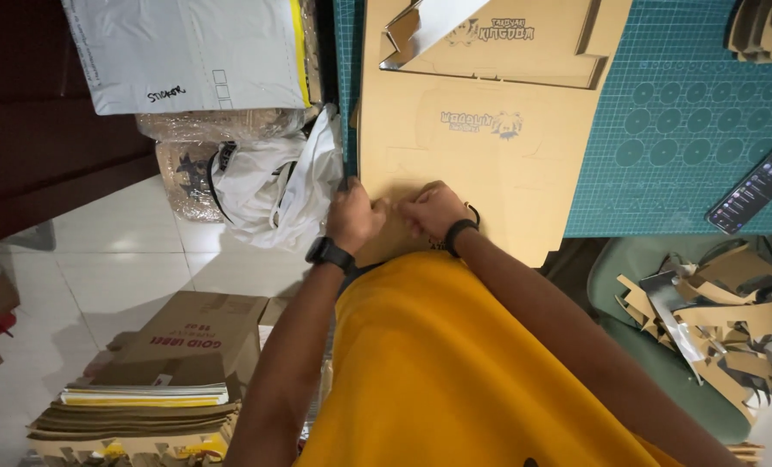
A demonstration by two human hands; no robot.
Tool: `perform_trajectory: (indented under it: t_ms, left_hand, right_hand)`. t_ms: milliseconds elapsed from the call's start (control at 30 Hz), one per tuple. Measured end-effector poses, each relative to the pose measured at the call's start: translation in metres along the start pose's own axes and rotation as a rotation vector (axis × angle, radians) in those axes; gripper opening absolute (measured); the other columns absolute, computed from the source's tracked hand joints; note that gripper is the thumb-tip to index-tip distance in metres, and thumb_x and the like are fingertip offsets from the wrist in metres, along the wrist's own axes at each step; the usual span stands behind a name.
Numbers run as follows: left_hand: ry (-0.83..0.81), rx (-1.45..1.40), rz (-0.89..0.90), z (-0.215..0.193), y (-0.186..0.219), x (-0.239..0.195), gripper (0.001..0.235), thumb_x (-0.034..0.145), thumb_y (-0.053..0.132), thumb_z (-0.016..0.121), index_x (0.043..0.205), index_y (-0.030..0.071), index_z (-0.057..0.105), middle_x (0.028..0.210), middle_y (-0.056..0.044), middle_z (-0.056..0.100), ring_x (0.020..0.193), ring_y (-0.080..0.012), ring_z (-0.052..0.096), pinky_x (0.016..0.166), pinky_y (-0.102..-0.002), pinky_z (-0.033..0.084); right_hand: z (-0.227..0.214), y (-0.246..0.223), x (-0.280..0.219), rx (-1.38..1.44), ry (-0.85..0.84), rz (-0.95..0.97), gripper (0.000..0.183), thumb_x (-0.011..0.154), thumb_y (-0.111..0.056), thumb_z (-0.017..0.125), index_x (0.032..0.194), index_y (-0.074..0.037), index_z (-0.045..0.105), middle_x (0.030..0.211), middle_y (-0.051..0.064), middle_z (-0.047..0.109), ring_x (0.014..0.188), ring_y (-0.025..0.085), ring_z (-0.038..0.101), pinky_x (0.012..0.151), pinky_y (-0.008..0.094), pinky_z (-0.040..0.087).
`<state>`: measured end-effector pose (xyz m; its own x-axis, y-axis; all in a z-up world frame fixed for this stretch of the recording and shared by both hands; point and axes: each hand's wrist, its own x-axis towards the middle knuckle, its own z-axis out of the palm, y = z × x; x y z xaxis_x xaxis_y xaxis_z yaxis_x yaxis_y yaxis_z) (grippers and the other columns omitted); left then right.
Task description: Manually removing pre-cut shapes from cardboard sheets and stacking the finished products.
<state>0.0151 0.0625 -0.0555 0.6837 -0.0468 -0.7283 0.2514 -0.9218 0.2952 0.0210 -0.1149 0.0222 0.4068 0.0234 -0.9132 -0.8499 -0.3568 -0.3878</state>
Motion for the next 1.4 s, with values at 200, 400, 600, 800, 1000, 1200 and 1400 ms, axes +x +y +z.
perform_trajectory:
  t_ms: [200, 400, 600, 800, 1000, 1200, 1400]
  left_hand:
    - [0.076, 0.088, -0.048, -0.004, 0.032, -0.027, 0.052, 0.088, 0.040, 0.064, 0.120, 0.000, 0.059, 0.090, -0.017, 0.074, 0.089, -0.0396, 0.077, 0.077, -0.048, 0.064]
    - [0.177, -0.289, 0.109, -0.011, 0.009, -0.028, 0.058, 0.092, 0.037, 0.067, 0.129, -0.005, 0.052, 0.098, -0.038, 0.071, 0.100, -0.0528, 0.070, 0.089, -0.064, 0.056]
    - [-0.016, -0.552, -0.194, 0.002, -0.003, 0.001, 0.064, 0.104, 0.060, 0.039, 0.133, 0.008, 0.060, 0.137, -0.025, 0.063, 0.135, -0.0440, 0.053, 0.118, -0.055, 0.039]
    - [-0.017, -0.558, -0.184, 0.004, -0.003, -0.004, 0.062, 0.104, 0.061, 0.033, 0.127, 0.010, 0.059, 0.132, -0.023, 0.065, 0.130, -0.0443, 0.057, 0.110, -0.056, 0.045]
    - [-0.013, -0.413, 0.058, -0.032, -0.004, -0.073, 0.078, 0.080, 0.058, 0.080, 0.130, 0.006, 0.050, 0.123, -0.030, 0.064, 0.122, -0.0499, 0.061, 0.105, -0.060, 0.050]
    - [-0.073, -0.340, 0.095, -0.021, -0.017, -0.071, 0.071, 0.088, 0.038, 0.076, 0.139, 0.007, 0.038, 0.129, -0.024, 0.060, 0.123, -0.0474, 0.061, 0.099, -0.061, 0.053]
    - [0.040, -0.089, 0.031, 0.007, -0.013, -0.068, 0.065, 0.084, 0.037, 0.076, 0.127, 0.004, 0.040, 0.109, -0.022, 0.062, 0.096, -0.0499, 0.071, 0.087, -0.062, 0.059]
  right_hand:
    - [0.009, 0.026, 0.028, -0.212, 0.079, 0.005, 0.030, 0.074, -0.042, 0.068, 0.062, -0.016, 0.077, 0.061, 0.007, 0.072, 0.065, 0.028, 0.069, 0.063, 0.039, 0.057]
    - [0.001, 0.015, 0.007, -0.276, 0.024, -0.013, 0.032, 0.077, -0.049, 0.067, 0.063, -0.023, 0.078, 0.062, -0.002, 0.073, 0.067, 0.023, 0.073, 0.070, 0.035, 0.059]
    - [-0.001, -0.020, -0.028, -0.885, -0.103, -0.014, 0.055, 0.072, -0.065, 0.070, 0.100, -0.020, 0.083, 0.107, 0.007, 0.079, 0.111, 0.030, 0.072, 0.101, 0.043, 0.056]
    - [0.007, -0.007, -0.014, -0.899, 0.031, 0.010, 0.054, 0.069, -0.069, 0.071, 0.096, -0.023, 0.082, 0.100, 0.003, 0.079, 0.107, 0.027, 0.074, 0.093, 0.042, 0.058]
    - [0.010, -0.020, -0.023, -0.969, 0.004, 0.065, 0.041, 0.071, -0.053, 0.077, 0.099, -0.024, 0.082, 0.107, 0.001, 0.078, 0.111, 0.025, 0.073, 0.099, 0.037, 0.056]
    - [0.013, -0.026, -0.031, -0.881, 0.009, 0.094, 0.074, 0.062, -0.079, 0.075, 0.106, -0.019, 0.074, 0.102, 0.001, 0.079, 0.116, 0.025, 0.071, 0.103, 0.042, 0.053]
    - [0.018, -0.021, -0.029, -0.862, 0.016, 0.085, 0.079, 0.069, -0.074, 0.075, 0.119, -0.014, 0.068, 0.119, 0.007, 0.075, 0.120, 0.029, 0.068, 0.104, 0.046, 0.053]
